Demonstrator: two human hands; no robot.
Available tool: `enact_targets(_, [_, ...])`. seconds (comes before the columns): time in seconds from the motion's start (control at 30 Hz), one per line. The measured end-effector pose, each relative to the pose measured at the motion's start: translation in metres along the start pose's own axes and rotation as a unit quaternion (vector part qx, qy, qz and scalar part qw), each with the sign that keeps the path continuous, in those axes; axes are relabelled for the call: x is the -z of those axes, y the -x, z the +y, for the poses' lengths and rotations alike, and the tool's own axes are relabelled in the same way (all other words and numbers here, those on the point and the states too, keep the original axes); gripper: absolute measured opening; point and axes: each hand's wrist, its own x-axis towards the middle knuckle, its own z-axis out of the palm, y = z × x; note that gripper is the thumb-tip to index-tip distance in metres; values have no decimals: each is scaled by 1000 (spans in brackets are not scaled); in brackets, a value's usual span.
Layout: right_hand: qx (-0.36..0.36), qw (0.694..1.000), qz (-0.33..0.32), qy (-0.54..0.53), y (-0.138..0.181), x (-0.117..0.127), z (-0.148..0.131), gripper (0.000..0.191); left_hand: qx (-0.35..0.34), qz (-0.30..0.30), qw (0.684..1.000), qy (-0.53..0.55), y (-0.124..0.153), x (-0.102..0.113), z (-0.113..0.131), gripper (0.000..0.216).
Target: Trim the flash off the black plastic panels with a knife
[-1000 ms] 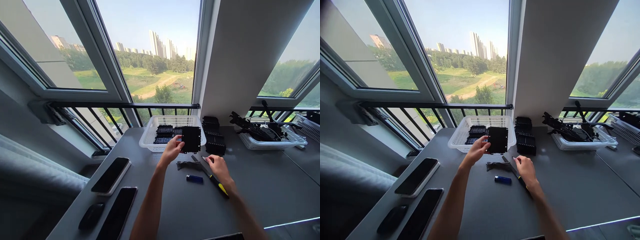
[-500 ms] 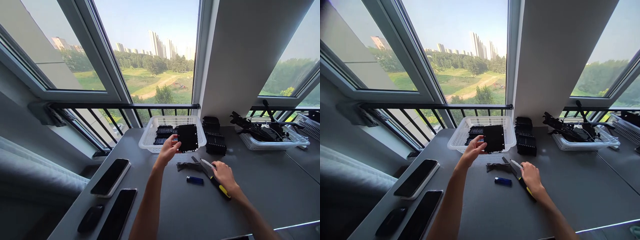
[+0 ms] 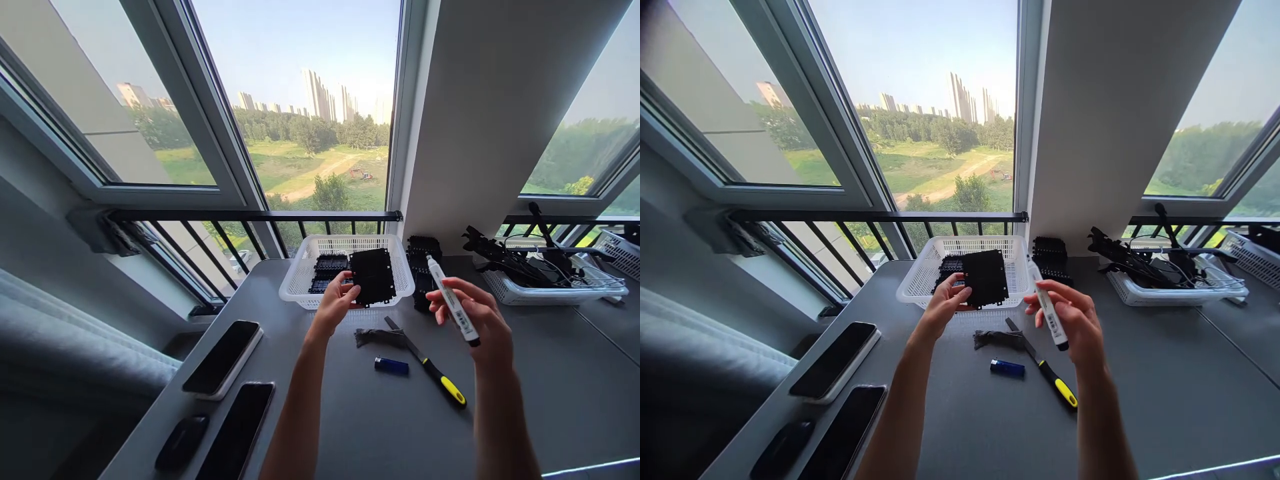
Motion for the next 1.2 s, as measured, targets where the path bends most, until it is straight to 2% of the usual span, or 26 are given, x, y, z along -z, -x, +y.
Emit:
enact_targets(0.1, [24,995,92,-41,-13,-10,11,30,-2,1,1000,0,0,-1,0,52])
enact_targets(0.17, [15,992,118,-47,-21,-19,22,31,0,3,1000,1,1,-1,1,52])
enact_targets(0.27, [12,994,104,-16,-29,-35,39,25,2,2,1000,-1,1,-1,2,52])
enact_targets(0.37, [41,992,99,62,-34,-48,54,22,-4,7,1000,-4,1,0,2,52])
enact_targets(0.57, [67,965,57,249,-39,-54,70,16,-1,13,1000,-27,1,0,2,56])
enact_targets(0.87, [75,950,27,302,-41,-51,71,17,-17,-2,998,-67,4,-5,8,53])
enact_targets(1.0, [58,955,19,290,-43,-48,75,17,-14,-1,997,-71,5,-8,7,52])
enact_targets(1.2, [31,988,32,145,-44,-39,75,18,-7,26,999,-41,3,-7,5,57])
